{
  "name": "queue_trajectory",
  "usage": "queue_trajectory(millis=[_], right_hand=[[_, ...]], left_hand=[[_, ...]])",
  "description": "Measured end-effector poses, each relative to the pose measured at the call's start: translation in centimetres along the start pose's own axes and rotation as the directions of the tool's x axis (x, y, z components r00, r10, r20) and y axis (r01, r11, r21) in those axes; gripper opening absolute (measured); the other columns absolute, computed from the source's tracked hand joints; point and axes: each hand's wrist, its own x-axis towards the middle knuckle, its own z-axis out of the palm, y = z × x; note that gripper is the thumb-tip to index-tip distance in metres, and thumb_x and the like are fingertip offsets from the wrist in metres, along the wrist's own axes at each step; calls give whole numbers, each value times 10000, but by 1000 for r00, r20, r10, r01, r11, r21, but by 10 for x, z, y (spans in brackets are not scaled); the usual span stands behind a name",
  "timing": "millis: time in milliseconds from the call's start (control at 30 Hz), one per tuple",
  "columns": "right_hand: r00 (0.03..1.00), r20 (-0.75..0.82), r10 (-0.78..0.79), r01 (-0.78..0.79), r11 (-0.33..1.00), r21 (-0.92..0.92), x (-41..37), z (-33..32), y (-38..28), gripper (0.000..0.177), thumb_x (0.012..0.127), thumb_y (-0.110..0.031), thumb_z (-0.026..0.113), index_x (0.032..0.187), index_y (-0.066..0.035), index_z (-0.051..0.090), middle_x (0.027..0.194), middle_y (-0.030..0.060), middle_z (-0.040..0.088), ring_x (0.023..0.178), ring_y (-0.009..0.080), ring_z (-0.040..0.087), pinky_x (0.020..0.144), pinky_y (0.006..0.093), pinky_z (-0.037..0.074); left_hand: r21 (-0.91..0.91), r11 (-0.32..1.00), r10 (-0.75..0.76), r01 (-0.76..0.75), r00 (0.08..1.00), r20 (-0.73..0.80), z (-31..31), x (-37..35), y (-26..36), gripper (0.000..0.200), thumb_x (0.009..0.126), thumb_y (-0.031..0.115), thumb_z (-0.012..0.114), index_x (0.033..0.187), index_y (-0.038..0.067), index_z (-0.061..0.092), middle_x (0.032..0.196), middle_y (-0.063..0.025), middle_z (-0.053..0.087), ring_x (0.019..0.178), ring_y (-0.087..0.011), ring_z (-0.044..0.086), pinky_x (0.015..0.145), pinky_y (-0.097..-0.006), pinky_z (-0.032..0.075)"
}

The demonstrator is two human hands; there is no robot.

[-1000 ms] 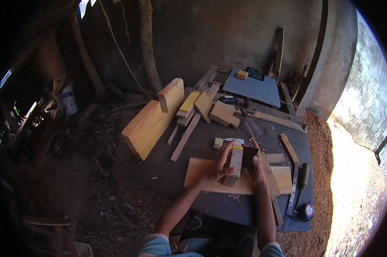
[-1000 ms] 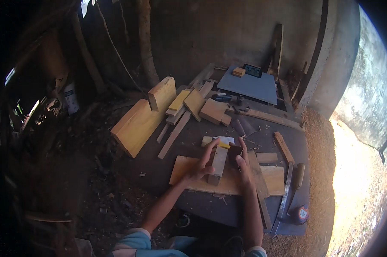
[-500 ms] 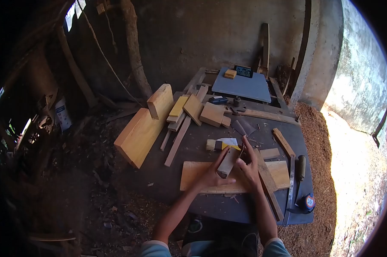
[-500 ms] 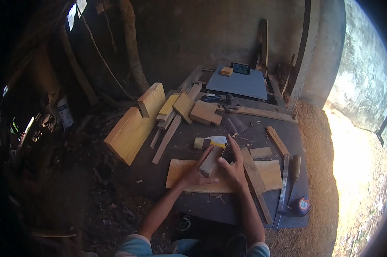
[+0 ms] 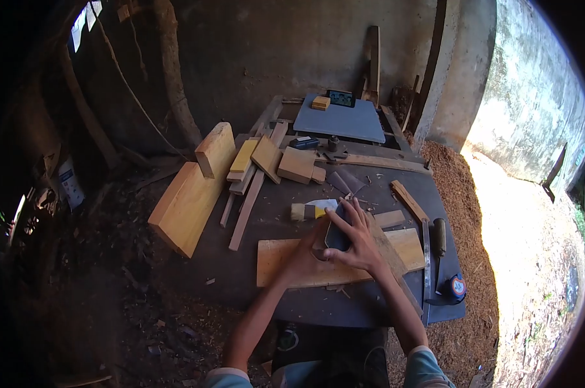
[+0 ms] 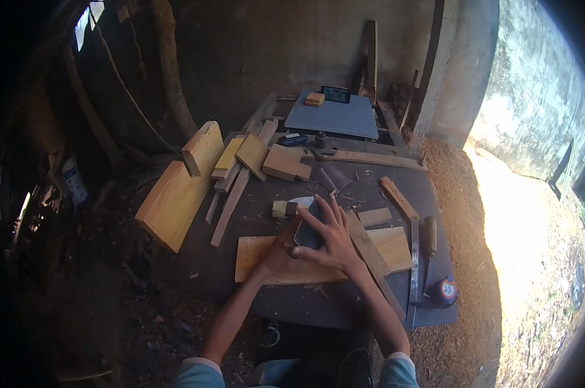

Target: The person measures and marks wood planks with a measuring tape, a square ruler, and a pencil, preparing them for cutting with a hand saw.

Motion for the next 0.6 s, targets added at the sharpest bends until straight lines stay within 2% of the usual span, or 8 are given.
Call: queue_trajectory(millis=[67,167,233,333,367,467,500,600], right_hand=[[998,36,56,-59,993,105,7,-1,-8,773,692,-662,556,1317,-225,430,1405,226,226,1321,407,156,1051,498,150],[997,69,-20,17,999,43,2,6,-29,742,716,-640,541,1313,-213,436,1404,219,231,1317,412,157,1053,501,133],[997,10,71,-71,997,16,11,3,-17,694,739,-629,521,1307,-238,442,1402,212,243,1325,407,141,1060,503,115],[989,-5,146,-146,989,30,16,2,-14,678,743,-607,532,1307,-242,443,1396,215,256,1328,405,131,1062,502,100],[995,93,21,-21,1000,-4,4,1,-31,661,755,-572,535,1314,-235,433,1393,221,263,1329,403,131,1064,498,86],[998,54,24,-24,1000,8,5,-3,-17,634,773,-603,501,1300,-255,447,1390,234,255,1326,395,156,1054,527,113],[996,80,40,-40,999,10,-2,-1,-19,640,773,-603,497,1306,-253,439,1393,235,250,1328,393,148,1057,520,105],[991,124,40,-41,999,2,-3,1,-25,660,772,-603,486,1325,-250,414,1402,238,236,1335,387,125,1067,497,81]], left_hand=[[58,998,38,-37,999,-31,2,-2,1,983,621,103,734,1399,58,134,1367,-171,316,1238,-272,371,959,-350,385],[212,972,123,-105,990,-73,-3,-14,-10,909,643,88,711,1378,52,180,1294,-173,406,1161,-274,456,904,-345,426],[173,984,-28,39,997,-66,0,-1,2,867,658,103,710,1361,45,207,1272,-175,426,1137,-281,475,900,-348,424],[168,981,-85,95,994,-65,0,-5,-4,850,663,141,714,1350,43,223,1305,-183,392,1170,-294,450,914,-353,415],[153,980,-112,127,988,-103,0,-7,-6,841,663,147,709,1347,43,231,1318,-184,379,1182,-294,441,920,-355,412],[211,977,22,-7,997,-70,1,-2,-2,857,654,167,716,1350,49,230,1329,-182,372,1198,-289,427,940,-365,398],[264,961,-58,81,994,-93,1,-5,-4,884,644,195,730,1355,51,226,1347,-181,352,1220,-294,402,965,-376,377],[266,959,-81,95,995,-62,0,-9,6,932,618,171,734,1373,55,201,1351,-187,342,1228,-303,387,973,-369,368]])
